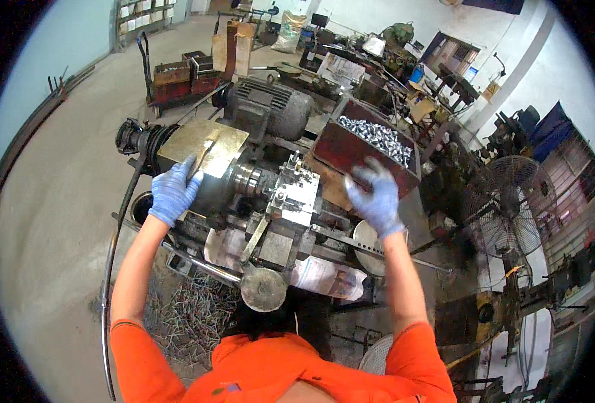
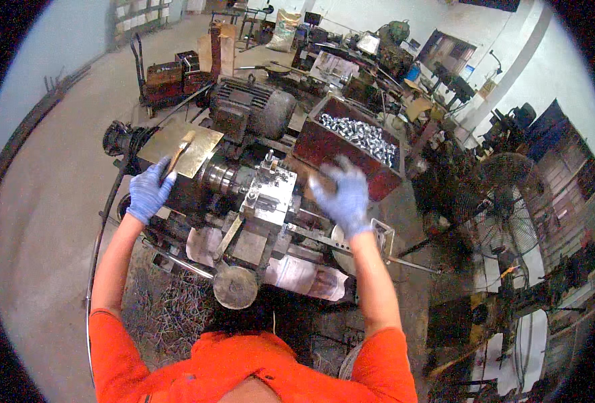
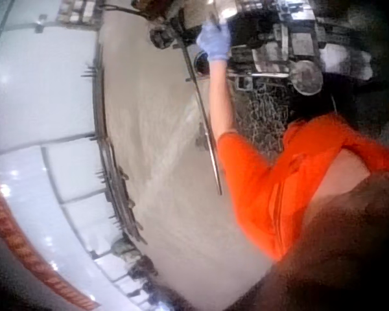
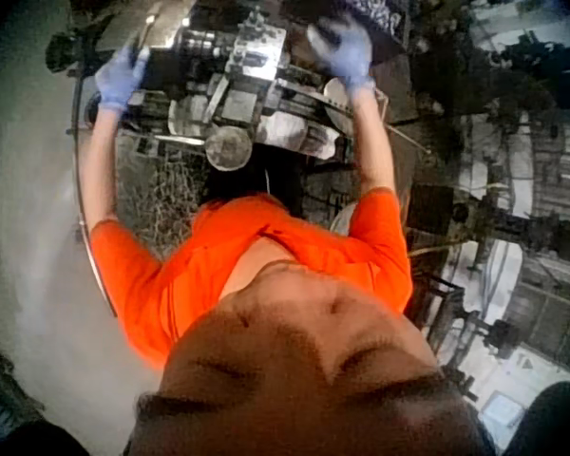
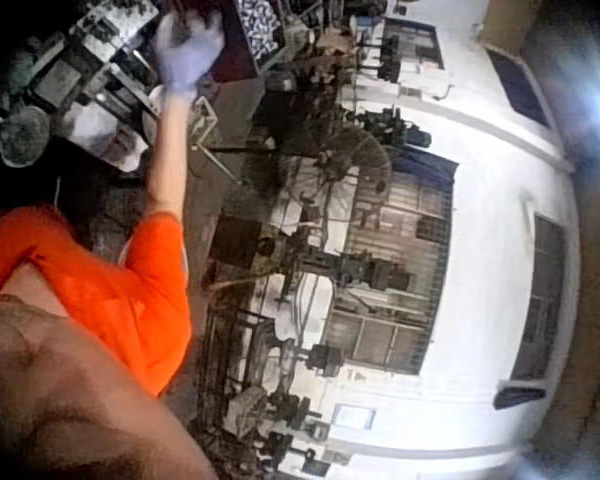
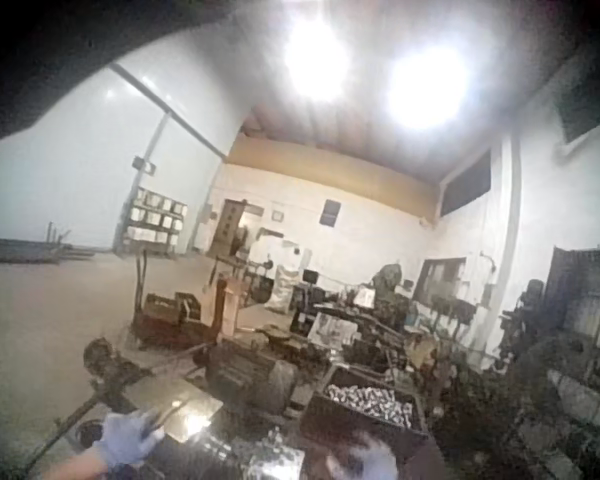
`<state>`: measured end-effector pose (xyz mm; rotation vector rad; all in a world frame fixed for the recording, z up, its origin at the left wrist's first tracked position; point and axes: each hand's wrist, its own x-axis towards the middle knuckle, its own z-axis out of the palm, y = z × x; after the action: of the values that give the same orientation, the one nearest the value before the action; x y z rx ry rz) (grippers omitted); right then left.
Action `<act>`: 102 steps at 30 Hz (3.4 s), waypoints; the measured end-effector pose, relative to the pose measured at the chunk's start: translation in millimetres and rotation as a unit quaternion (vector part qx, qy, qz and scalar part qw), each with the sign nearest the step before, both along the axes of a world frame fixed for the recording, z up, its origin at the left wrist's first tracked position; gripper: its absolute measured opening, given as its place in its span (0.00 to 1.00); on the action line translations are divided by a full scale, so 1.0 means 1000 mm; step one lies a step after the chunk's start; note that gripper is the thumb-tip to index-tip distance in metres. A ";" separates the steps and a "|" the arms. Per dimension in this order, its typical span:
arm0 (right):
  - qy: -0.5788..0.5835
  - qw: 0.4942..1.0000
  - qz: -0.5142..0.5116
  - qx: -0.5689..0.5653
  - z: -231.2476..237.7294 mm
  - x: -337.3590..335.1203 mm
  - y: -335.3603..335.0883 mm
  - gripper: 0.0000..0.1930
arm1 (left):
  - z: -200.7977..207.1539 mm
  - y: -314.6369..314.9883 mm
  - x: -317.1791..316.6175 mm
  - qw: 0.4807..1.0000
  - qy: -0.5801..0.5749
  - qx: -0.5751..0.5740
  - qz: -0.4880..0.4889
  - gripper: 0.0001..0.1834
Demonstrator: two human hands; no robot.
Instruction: The person operates a lathe machine by pulling a lever, adjusting a circular dial, and picking up small metal pieces.
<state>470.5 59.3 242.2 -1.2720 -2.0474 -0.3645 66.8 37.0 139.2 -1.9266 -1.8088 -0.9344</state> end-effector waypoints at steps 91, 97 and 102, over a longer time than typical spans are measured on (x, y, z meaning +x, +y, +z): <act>0.119 0.622 -0.541 -0.553 -0.319 0.274 -0.494 0.27 | 0.028 -0.081 0.012 0.977 -0.199 -0.049 -0.058 0.21; 0.188 0.580 -0.529 -0.590 -0.297 0.293 -0.468 0.29 | 0.031 -0.081 0.028 0.976 -0.192 -0.068 -0.078 0.21; 0.061 0.584 -0.523 -0.618 -0.305 0.293 -0.460 0.31 | 0.032 -0.092 0.032 0.980 -0.171 -0.072 -0.077 0.23</act>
<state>763.7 -400.9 -62.4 -3.1474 -0.9246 0.8717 99.0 -55.1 171.6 -2.1239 -1.9803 -1.2872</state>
